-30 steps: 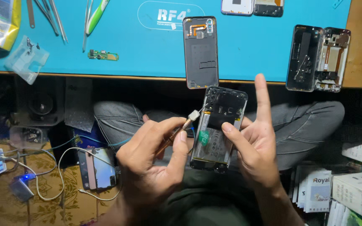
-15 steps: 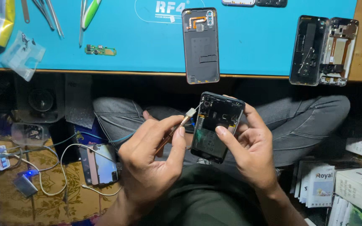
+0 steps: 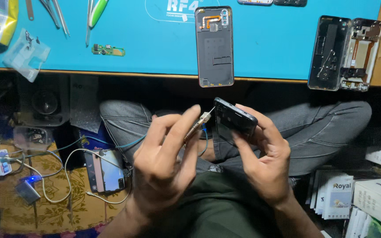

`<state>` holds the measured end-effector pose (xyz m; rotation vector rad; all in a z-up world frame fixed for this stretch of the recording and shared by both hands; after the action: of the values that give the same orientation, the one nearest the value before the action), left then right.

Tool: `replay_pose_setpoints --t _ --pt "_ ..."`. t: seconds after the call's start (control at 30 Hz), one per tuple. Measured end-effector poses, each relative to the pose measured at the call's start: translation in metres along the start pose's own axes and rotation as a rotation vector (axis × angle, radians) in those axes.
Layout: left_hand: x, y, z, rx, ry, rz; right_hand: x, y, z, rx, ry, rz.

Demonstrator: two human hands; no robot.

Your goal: The person assembles a smartphone by connecting internal ribbon cables and placing the back cover. They then power on the device to verify functionality.

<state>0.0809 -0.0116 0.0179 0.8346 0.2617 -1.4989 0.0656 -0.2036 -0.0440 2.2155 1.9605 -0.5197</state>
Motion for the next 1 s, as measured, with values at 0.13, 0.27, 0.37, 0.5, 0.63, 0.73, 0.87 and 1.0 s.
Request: replay_pose_setpoints --t 0.13,0.27,0.37,0.5,0.63,0.73,0.87,1.0 --pt "0.005 0.007 0.001 -0.014 -0.023 -0.062 -0.001 0.000 -0.002 -0.005 0.042 0.023" --pt "0.007 0.007 0.002 0.000 0.040 -0.049 -0.004 0.002 -0.003 -0.024 0.024 0.041" --pt "0.007 0.011 0.004 0.002 0.038 -0.068 -0.003 0.002 0.000 -0.011 0.014 0.036" --pt "0.009 0.013 0.003 -0.061 -0.011 -0.113 -0.002 0.003 0.003 0.019 0.085 0.047" --pt "0.011 0.016 0.008 0.033 0.128 -0.057 -0.003 0.004 0.002 -0.021 0.084 0.049" --pt "0.009 0.016 0.008 0.019 0.087 -0.012 -0.004 0.004 0.007 0.006 0.115 0.060" --pt "0.013 0.019 0.007 -0.028 0.136 -0.061 -0.007 0.004 0.009 -0.011 0.080 0.070" --pt "0.017 0.019 0.010 -0.030 0.113 -0.084 -0.010 0.006 0.007 0.008 0.143 0.099"
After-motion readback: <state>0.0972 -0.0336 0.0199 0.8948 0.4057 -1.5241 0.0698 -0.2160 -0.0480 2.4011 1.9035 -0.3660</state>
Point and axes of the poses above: each hand's wrist, its own y-axis towards the middle knuckle, its own x-axis out of the palm, z = x × y, the point moved 9 cm from there along y, towards the middle knuckle
